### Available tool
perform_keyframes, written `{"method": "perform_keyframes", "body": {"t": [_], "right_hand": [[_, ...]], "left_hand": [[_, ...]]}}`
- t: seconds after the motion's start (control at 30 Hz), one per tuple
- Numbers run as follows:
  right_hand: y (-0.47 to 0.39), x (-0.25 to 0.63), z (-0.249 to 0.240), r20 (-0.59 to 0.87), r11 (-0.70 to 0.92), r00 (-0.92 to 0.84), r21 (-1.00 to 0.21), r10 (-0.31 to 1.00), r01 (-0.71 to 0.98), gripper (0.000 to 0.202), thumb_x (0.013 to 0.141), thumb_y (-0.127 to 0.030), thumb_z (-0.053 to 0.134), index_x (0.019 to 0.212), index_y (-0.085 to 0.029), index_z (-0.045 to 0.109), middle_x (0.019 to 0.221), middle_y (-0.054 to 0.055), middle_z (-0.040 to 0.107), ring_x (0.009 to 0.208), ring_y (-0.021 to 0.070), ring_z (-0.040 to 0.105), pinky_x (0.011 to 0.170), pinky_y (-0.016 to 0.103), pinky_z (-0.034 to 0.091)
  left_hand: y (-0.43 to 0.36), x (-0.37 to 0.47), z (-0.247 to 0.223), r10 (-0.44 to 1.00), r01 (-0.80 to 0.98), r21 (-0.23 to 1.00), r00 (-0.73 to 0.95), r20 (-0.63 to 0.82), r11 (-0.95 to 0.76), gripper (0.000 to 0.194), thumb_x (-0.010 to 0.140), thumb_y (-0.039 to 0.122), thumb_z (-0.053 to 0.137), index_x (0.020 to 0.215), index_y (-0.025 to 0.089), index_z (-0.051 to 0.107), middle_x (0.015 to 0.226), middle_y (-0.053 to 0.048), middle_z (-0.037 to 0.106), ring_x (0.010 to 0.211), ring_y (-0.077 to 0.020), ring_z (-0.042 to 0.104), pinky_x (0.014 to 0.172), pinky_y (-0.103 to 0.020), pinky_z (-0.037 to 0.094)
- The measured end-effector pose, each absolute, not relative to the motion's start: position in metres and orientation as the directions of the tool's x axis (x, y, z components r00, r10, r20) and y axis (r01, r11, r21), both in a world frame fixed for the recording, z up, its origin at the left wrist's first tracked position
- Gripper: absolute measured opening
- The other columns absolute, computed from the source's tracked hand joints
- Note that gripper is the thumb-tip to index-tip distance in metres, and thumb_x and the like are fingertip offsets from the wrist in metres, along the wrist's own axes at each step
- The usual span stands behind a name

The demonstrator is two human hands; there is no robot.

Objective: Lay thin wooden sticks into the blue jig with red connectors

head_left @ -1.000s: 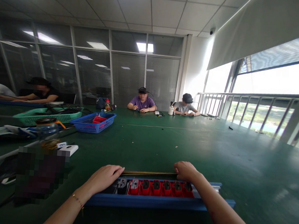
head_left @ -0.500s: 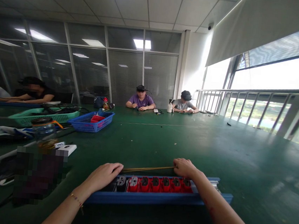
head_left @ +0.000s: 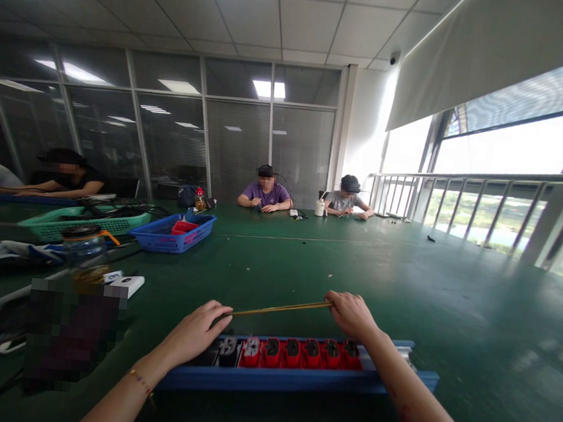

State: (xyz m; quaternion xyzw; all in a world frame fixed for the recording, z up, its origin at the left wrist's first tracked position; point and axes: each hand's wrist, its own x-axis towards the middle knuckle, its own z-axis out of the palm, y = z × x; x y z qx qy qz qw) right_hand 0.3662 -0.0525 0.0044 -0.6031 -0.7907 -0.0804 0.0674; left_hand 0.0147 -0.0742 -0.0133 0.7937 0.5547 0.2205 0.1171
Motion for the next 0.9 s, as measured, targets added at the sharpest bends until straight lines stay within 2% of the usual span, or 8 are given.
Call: {"method": "perform_keyframes", "body": {"t": [0.13, 0.2, 0.3, 0.4, 0.5, 0.57, 0.7, 0.9], "right_hand": [[-0.068, 0.366, 0.019, 0.282, 0.253, -0.24, -0.013, 0.929, 0.967, 0.029, 0.084, -0.019, 0.035, 0.107, -0.023, 0.05, 0.097, 0.005, 0.062, 0.094, 0.0192, 0.053, 0.074, 0.026, 0.031], [-0.077, 0.367, 0.023, 0.295, 0.255, -0.231, -0.044, 0.927, 0.966, 0.029, 0.083, -0.018, 0.034, 0.107, -0.023, 0.051, 0.096, 0.005, 0.063, 0.093, 0.0191, 0.053, 0.075, 0.026, 0.031], [-0.092, 0.372, 0.026, 0.317, 0.274, -0.222, -0.129, 0.922, 0.953, 0.032, 0.079, -0.015, 0.037, 0.106, -0.023, 0.052, 0.097, 0.004, 0.062, 0.089, 0.0185, 0.054, 0.074, 0.024, 0.033], [-0.105, 0.381, 0.026, 0.305, 0.33, -0.247, -0.261, 0.92, 0.907, 0.032, 0.073, -0.012, 0.04, 0.098, -0.024, 0.057, 0.079, 0.0, 0.063, 0.071, 0.0151, 0.056, 0.063, 0.022, 0.035], [-0.112, 0.392, 0.026, 0.239, 0.371, -0.297, -0.392, 0.925, 0.842, 0.022, 0.073, -0.019, 0.045, 0.089, -0.021, 0.06, 0.058, -0.002, 0.056, 0.054, 0.0123, 0.05, 0.052, 0.022, 0.034], [-0.115, 0.399, 0.026, 0.158, 0.379, -0.348, -0.499, 0.924, 0.779, 0.022, 0.073, -0.029, 0.051, 0.091, -0.019, 0.06, 0.058, -0.002, 0.055, 0.053, 0.0119, 0.049, 0.049, 0.021, 0.035], [-0.117, 0.409, 0.029, 0.016, 0.368, -0.484, -0.67, 0.875, 0.644, 0.039, 0.075, -0.046, 0.052, 0.1, -0.016, 0.057, 0.065, 0.0, 0.058, 0.057, 0.012, 0.051, 0.051, 0.021, 0.039], [-0.113, 0.413, 0.026, -0.056, 0.324, -0.516, -0.72, 0.855, 0.614, 0.04, 0.081, -0.049, 0.042, 0.098, -0.015, 0.054, 0.065, 0.0, 0.058, 0.059, 0.012, 0.053, 0.059, 0.022, 0.042]], "left_hand": [[-0.079, 0.016, -0.007, 0.907, 0.728, 0.558, 0.221, 0.359, -0.398, 0.043, 0.085, 0.049, 0.028, 0.101, 0.022, 0.057, 0.105, -0.005, 0.057, 0.096, -0.0186, 0.052, 0.086, -0.028, 0.039], [-0.083, 0.016, -0.003, 0.923, 0.671, 0.645, 0.17, 0.346, -0.366, 0.045, 0.085, 0.05, 0.026, 0.1, 0.021, 0.056, 0.088, -0.003, 0.06, 0.078, -0.0165, 0.056, 0.073, -0.026, 0.044], [-0.091, 0.018, 0.006, 0.945, 0.607, 0.727, 0.159, 0.284, -0.321, 0.044, 0.083, 0.053, 0.032, 0.093, 0.019, 0.057, 0.066, 0.001, 0.054, 0.059, -0.0128, 0.05, 0.056, -0.022, 0.04], [-0.1, 0.02, 0.015, 0.952, 0.583, 0.755, 0.225, 0.205, -0.3, 0.04, 0.078, 0.053, 0.042, 0.087, 0.018, 0.06, 0.063, 0.002, 0.05, 0.059, -0.0117, 0.045, 0.054, -0.019, 0.036], [-0.106, 0.023, 0.021, 0.947, 0.57, 0.78, 0.309, 0.089, -0.259, 0.041, 0.076, 0.054, 0.044, 0.086, 0.018, 0.061, 0.067, 0.002, 0.051, 0.058, -0.0107, 0.042, 0.053, -0.019, 0.034], [-0.108, 0.024, 0.021, 0.942, 0.578, 0.779, 0.331, 0.05, -0.244, 0.042, 0.076, 0.054, 0.043, 0.086, 0.017, 0.061, 0.066, 0.002, 0.05, 0.057, -0.0101, 0.039, 0.051, -0.019, 0.032], [-0.107, 0.025, 0.019, 0.936, 0.611, 0.752, 0.352, 0.023, -0.248, 0.045, 0.076, 0.056, 0.041, 0.082, 0.016, 0.061, 0.058, 0.004, 0.043, 0.053, -0.0095, 0.035, 0.049, -0.018, 0.028], [-0.11, 0.029, 0.02, 0.923, 0.622, 0.738, 0.385, 0.004, -0.263, 0.043, 0.078, 0.055, 0.039, 0.083, 0.017, 0.06, 0.061, 0.003, 0.046, 0.054, -0.0104, 0.038, 0.048, -0.018, 0.028]]}}
